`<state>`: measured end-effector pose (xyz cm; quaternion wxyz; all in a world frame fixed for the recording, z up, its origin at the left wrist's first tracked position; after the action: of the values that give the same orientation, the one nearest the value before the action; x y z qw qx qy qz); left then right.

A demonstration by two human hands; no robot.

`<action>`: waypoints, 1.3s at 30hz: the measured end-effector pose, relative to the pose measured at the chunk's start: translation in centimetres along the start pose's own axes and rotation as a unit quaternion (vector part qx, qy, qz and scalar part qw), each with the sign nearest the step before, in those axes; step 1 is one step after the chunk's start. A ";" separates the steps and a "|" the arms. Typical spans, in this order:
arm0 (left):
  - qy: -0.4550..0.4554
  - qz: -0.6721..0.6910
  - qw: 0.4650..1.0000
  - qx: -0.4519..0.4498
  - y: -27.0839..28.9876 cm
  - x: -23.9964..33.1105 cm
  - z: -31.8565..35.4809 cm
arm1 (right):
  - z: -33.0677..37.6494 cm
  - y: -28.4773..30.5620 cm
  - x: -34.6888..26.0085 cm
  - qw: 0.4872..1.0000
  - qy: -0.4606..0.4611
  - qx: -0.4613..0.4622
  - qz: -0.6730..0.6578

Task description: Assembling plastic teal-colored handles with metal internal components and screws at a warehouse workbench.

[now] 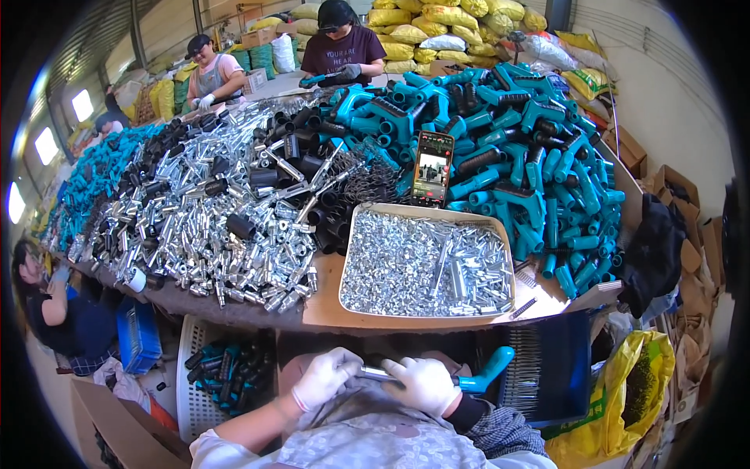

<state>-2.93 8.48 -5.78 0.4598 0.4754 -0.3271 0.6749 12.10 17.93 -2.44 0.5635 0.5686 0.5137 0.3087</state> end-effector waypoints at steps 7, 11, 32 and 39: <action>-0.092 -0.051 0.994 -0.041 -0.9 2.0 1.0 | -0.3 0.1 0.5 0.991 0.016 -0.045 -0.129; -0.377 -0.230 0.878 -0.185 -3.3 7.1 4.2 | 0.2 0.6 0.0 0.893 0.065 -0.175 -0.409; -0.313 -0.339 0.853 -0.242 -3.8 9.1 2.9 | 0.5 0.8 1.3 0.925 0.050 -0.143 -0.347; -0.254 -0.259 0.922 -0.135 -2.3 6.8 2.7 | 0.1 -0.1 1.3 0.960 0.007 -0.124 -0.252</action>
<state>-0.70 9.08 1.55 0.5799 0.6324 -0.3863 0.3385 12.51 19.11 -2.85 0.6856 0.3437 0.6022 0.2219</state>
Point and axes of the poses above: each hand's wrist, its own z-axis away from the middle knuckle, its own y-axis out of the back of the hand, x = y × z, the point moved 8 cm from there along -z, towards the middle knuckle, and after that the axes turned 12 degrees about z, right-handed, at the moved point
